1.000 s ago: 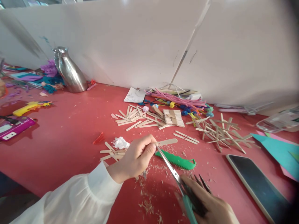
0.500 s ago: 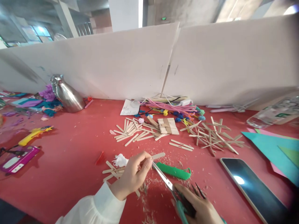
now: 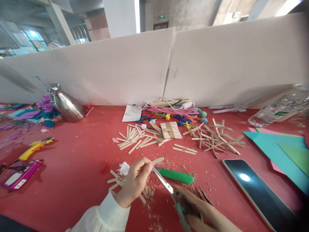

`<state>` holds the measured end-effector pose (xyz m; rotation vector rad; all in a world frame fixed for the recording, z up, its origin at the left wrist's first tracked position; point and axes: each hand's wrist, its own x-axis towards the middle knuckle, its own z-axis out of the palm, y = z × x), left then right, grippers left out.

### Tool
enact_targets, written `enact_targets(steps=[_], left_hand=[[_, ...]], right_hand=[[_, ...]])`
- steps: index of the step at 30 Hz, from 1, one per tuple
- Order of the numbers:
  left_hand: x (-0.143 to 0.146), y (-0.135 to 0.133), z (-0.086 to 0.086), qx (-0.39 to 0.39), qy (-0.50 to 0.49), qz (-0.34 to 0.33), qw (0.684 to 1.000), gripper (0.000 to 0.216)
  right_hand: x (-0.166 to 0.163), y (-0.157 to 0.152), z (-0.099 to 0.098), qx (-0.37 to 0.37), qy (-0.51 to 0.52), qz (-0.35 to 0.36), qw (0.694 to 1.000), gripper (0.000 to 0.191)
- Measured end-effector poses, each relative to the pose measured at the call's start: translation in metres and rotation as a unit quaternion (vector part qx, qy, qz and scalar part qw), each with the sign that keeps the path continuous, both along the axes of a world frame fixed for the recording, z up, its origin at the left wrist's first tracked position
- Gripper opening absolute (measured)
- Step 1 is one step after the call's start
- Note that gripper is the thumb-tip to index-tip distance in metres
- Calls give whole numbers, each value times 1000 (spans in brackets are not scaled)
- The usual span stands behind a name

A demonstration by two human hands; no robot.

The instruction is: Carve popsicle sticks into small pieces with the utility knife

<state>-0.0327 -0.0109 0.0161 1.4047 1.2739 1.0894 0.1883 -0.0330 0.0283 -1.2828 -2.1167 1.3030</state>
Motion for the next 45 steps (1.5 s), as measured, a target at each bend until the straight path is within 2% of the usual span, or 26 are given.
enact_targets(steps=[2, 4, 6, 8, 13, 20, 27, 34, 45], left_hand=[[2, -3, 2, 20, 9, -2, 1000, 31], [4, -6, 4, 44, 31, -2, 999, 30], [6, -10, 6, 72, 60, 0, 996, 28], [7, -14, 6, 106, 89, 8, 990, 25], [11, -23, 8, 139, 130, 27, 981, 20], [17, -25, 5, 109, 113, 22, 987, 24], [17, -21, -3, 87, 67, 7, 994, 27], [20, -16, -3, 66, 28, 24, 997, 29], [22, -6, -16, 23, -65, 51, 996, 36]], right_hand=[[0, -5, -3, 19, -35, -29, 999, 52], [-5, -11, -12, 85, -82, -22, 993, 65], [-12, -18, -22, 159, -134, -65, 976, 53], [-16, -24, -29, 203, -143, -55, 967, 42], [-15, -34, -26, 274, -164, -76, 944, 45], [-14, -39, -19, 303, -171, -91, 933, 44], [-13, -35, -20, 285, -189, -89, 935, 44], [-15, -28, -20, 251, -209, -82, 942, 42], [-17, -16, -25, 255, -241, -84, 933, 40]])
